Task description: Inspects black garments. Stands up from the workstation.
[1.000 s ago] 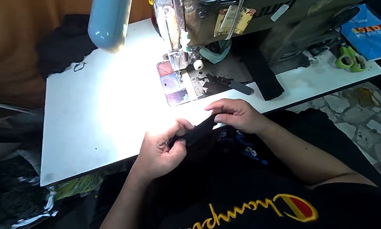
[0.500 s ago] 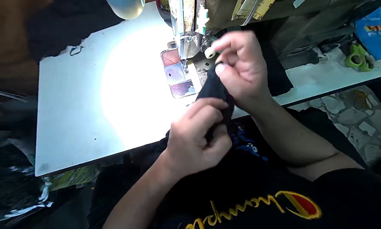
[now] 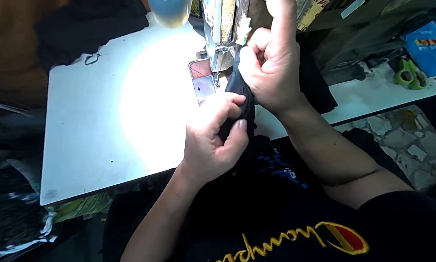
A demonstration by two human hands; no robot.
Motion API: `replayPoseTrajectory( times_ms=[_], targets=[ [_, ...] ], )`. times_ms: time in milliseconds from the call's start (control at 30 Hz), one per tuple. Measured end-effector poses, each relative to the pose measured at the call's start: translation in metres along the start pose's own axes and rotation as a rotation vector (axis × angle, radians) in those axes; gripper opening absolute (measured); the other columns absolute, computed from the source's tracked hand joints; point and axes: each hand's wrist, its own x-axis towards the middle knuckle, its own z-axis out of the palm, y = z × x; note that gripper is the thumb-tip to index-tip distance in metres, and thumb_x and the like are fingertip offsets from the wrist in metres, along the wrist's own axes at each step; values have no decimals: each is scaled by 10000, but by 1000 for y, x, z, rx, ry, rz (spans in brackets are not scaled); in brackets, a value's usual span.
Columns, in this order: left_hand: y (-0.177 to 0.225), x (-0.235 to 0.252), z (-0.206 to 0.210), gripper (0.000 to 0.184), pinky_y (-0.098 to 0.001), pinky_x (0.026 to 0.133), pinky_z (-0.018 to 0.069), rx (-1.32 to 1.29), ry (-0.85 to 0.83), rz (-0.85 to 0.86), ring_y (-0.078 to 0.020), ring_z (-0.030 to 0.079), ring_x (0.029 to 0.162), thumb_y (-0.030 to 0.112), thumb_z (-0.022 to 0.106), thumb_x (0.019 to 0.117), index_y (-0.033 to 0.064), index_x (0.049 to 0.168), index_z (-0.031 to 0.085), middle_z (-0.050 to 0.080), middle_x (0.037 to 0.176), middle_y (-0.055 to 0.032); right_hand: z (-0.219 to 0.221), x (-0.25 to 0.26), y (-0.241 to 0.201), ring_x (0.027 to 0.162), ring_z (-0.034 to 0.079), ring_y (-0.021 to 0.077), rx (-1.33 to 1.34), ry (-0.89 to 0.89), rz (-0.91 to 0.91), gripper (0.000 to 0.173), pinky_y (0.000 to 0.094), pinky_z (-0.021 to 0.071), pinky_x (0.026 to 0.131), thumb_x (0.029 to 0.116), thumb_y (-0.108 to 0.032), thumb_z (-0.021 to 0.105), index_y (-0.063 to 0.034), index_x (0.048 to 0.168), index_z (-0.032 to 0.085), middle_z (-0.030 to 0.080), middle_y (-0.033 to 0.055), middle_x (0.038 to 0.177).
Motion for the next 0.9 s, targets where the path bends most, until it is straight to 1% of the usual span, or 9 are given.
replayPoseTrajectory(
  times_ms=[100, 167, 233, 333, 433, 533, 667, 767, 900],
  targets=[
    [-13, -13, -17, 192, -384, 1108, 463, 118, -226, 86, -229, 653, 1176, 80, 503, 881, -37, 880, 656, 711, 1055, -178, -18, -7, -9, 566, 447, 14, 186, -27, 78, 643, 173, 421, 544, 883, 58, 552, 183, 1470, 319, 512, -16, 682],
    [-18, -25, -28, 195, -257, 955, 534, 174, -262, 0, -85, 685, 982, 74, 528, 909, -11, 901, 702, 723, 916, -76, -39, -23, -13, 607, 489, -39, 511, -139, 184, 607, 136, 447, 578, 919, 29, 530, 114, 1473, 298, 551, -80, 747],
    [-10, -26, -40, 170, -121, 732, 531, 74, -192, -125, 56, 634, 787, 95, 538, 939, 40, 947, 699, 696, 833, 38, -59, -56, -15, 731, 608, -54, 796, -444, 335, 519, 133, 520, 646, 972, -269, 625, -72, 1412, 434, 675, -116, 892],
    [12, -13, -48, 131, -125, 762, 550, -285, -244, -195, 78, 647, 836, 152, 550, 970, 154, 972, 681, 694, 868, 135, -75, -92, -23, 797, 597, -83, 1000, -936, 405, 396, 111, 501, 696, 958, -339, 666, 10, 1143, 638, 666, -53, 881],
    [2, -1, -43, 305, -99, 743, 449, -636, -701, -293, 106, 549, 791, 274, 469, 1069, 98, 861, 605, 590, 780, 104, -101, -87, -19, 793, 557, -131, 1064, -837, 303, 191, 63, 456, 696, 1040, -266, 570, -81, 1025, 616, 621, -116, 842],
    [-23, 2, -39, 446, -138, 693, 467, -158, -924, -733, 107, 550, 727, 339, 429, 1075, 92, 833, 712, 621, 747, 118, -124, -82, -12, 835, 608, -118, 984, -685, 346, 109, 77, 515, 721, 1000, -279, 638, -176, 1033, 634, 655, -160, 891],
    [-57, -17, -48, 218, -106, 666, 466, -278, -578, -886, 110, 556, 696, 199, 585, 942, 271, 740, 623, 595, 712, 206, -125, -100, 7, 723, 548, -125, 656, -496, 445, 131, 70, 454, 649, 1015, -281, 579, -187, 951, 643, 607, -176, 783],
    [-64, -15, -44, 217, -159, 664, 546, -90, -187, -828, 45, 626, 677, 109, 544, 996, 179, 833, 668, 666, 719, 125, -114, -114, 31, 665, 536, -73, 431, -311, 548, 156, 111, 476, 639, 939, -117, 597, -148, 1088, 632, 563, -145, 738],
    [-96, 28, -26, 269, -555, 785, 527, 690, -475, -622, -359, 678, 852, 141, 540, 1050, -88, 1014, 677, 676, 890, -227, -94, -112, 42, 570, 453, 67, 12, -450, 647, 251, 277, 424, 556, 960, -79, 547, -44, 1188, 646, 473, -34, 652]
  ],
)
